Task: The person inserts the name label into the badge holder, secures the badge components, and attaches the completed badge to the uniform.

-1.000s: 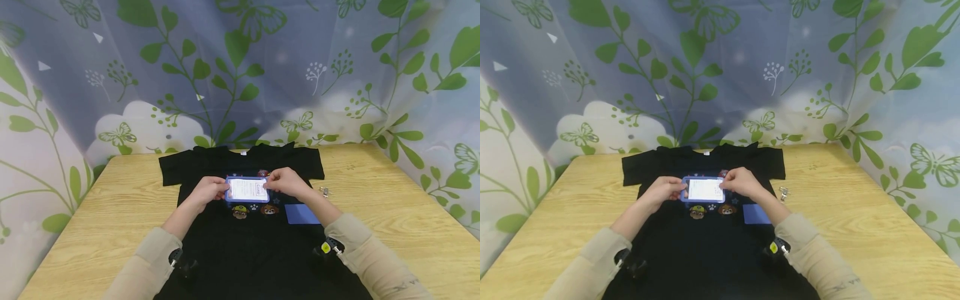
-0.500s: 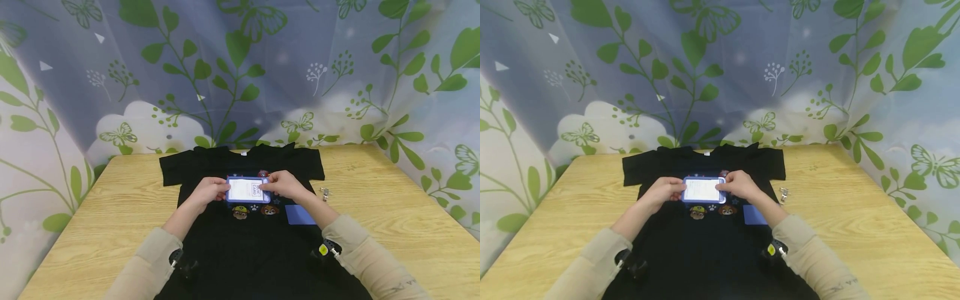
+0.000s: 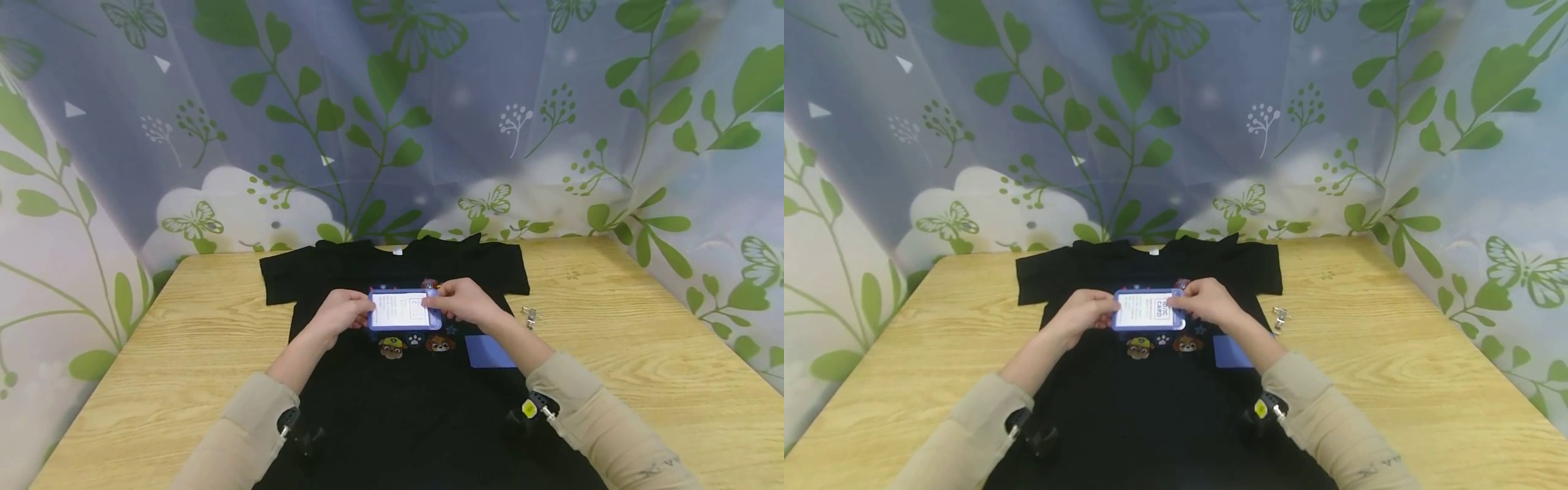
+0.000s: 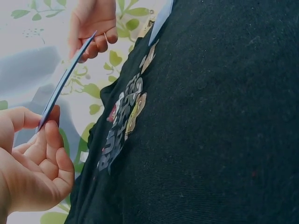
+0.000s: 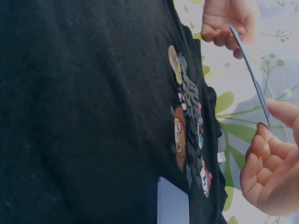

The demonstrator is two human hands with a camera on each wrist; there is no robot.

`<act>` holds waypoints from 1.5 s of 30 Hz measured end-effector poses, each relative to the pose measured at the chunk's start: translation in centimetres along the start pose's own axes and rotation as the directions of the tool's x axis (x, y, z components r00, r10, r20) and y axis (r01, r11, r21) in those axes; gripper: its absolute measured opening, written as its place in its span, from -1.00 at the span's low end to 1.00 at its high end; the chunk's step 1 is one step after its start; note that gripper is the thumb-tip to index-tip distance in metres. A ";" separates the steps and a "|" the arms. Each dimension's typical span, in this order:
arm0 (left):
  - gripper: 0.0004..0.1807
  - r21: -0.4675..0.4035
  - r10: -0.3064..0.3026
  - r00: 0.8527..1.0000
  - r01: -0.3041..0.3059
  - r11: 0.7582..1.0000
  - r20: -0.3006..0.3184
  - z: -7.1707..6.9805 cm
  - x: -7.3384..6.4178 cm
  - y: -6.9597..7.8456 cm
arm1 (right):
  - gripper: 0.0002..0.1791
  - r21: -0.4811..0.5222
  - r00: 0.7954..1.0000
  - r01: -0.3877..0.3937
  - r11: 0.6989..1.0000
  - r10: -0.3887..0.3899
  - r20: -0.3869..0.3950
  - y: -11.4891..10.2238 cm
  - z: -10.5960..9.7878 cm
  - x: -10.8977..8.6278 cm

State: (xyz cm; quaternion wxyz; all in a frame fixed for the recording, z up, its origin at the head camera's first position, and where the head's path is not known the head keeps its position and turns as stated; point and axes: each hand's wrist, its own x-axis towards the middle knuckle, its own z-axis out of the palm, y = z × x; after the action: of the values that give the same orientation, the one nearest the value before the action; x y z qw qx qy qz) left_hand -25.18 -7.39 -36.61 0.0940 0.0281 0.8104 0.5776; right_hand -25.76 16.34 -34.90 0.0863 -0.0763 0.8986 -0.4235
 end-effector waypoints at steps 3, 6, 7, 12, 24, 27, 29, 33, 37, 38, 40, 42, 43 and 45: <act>-0.81 0.002 -0.001 1.000 0.001 1.000 -0.016 -0.1 0.0 0.1 | -0.66 0.022 1.000 -0.012 1.000 0.012 0.001 0.2 -0.5 0.0; -0.80 0.005 -0.004 1.000 0.004 1.000 -0.023 -0.2 0.0 0.0 | -0.60 0.036 1.000 -0.021 0.999 0.021 0.002 0.6 -1.0 0.0; -0.79 0.003 -0.005 1.000 0.005 1.000 -0.022 -0.2 0.0 0.0 | -0.58 0.036 1.000 -0.021 0.999 0.021 0.001 0.7 -1.2 0.0; -0.76 -0.010 -0.001 1.000 0.001 1.000 -0.018 -0.4 0.1 -0.2 | -0.57 0.027 1.000 -0.014 1.000 0.014 0.004 1.6 -2.3 -0.3; -0.76 -0.040 0.012 1.000 -0.013 0.999 -0.013 -0.9 0.0 0.1 | -0.63 0.024 1.000 -0.004 1.000 0.004 0.025 4.1 -5.4 -1.8; -0.76 -0.036 0.010 1.000 -0.011 0.999 -0.013 -0.9 0.0 0.2 | -0.63 0.021 1.000 -0.007 1.000 0.006 0.030 4.9 -6.1 -2.1; -0.76 -0.032 0.008 1.000 -0.009 0.999 -0.012 -1.0 0.0 0.2 | -0.64 0.028 0.999 -0.017 0.999 0.016 0.043 5.5 -6.5 -2.3; -0.75 -0.022 -0.001 1.000 0.000 1.000 -0.014 -1.0 0.0 0.0 | -0.65 0.049 0.997 -0.034 0.998 0.030 0.072 6.7 -7.3 -2.8; -0.75 -0.018 0.002 1.000 -0.002 1.000 -0.009 -0.9 0.0 0.0 | -0.65 0.064 0.994 -0.032 0.997 0.025 0.108 7.7 -8.1 -3.4; -0.75 -0.019 0.006 1.000 -0.006 1.000 -0.006 -0.9 0.1 -0.1 | -0.65 0.060 0.993 -0.029 0.998 0.022 0.117 7.9 -8.3 -3.6; -0.76 -0.022 0.012 1.000 -0.012 1.000 -0.002 -0.9 0.1 -0.1 | -0.63 0.045 0.990 -0.033 0.998 0.026 0.138 8.3 -8.7 -4.0; -0.76 -0.024 0.013 1.000 -0.013 1.000 -0.003 -0.9 0.1 -0.1 | -0.62 0.024 0.988 -0.035 0.999 0.031 0.153 8.7 -9.0 -4.3; -0.76 -0.025 0.010 1.000 -0.010 1.000 -0.004 -0.9 0.1 -0.1 | -0.62 0.011 0.987 -0.030 0.999 0.028 0.159 8.9 -9.1 -4.5; -0.77 -0.026 0.005 1.000 -0.005 1.000 -0.006 -0.9 0.1 -0.2 | -0.63 0.002 0.986 -0.043 0.999 0.042 0.162 9.3 -9.3 -4.7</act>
State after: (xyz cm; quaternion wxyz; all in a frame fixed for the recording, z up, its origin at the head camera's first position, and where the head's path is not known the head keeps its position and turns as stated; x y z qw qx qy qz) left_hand -25.44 -8.23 -36.52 0.0905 0.0271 0.8029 0.5885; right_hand -23.79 30.14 -35.81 0.1683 -0.0909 0.8888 -0.4166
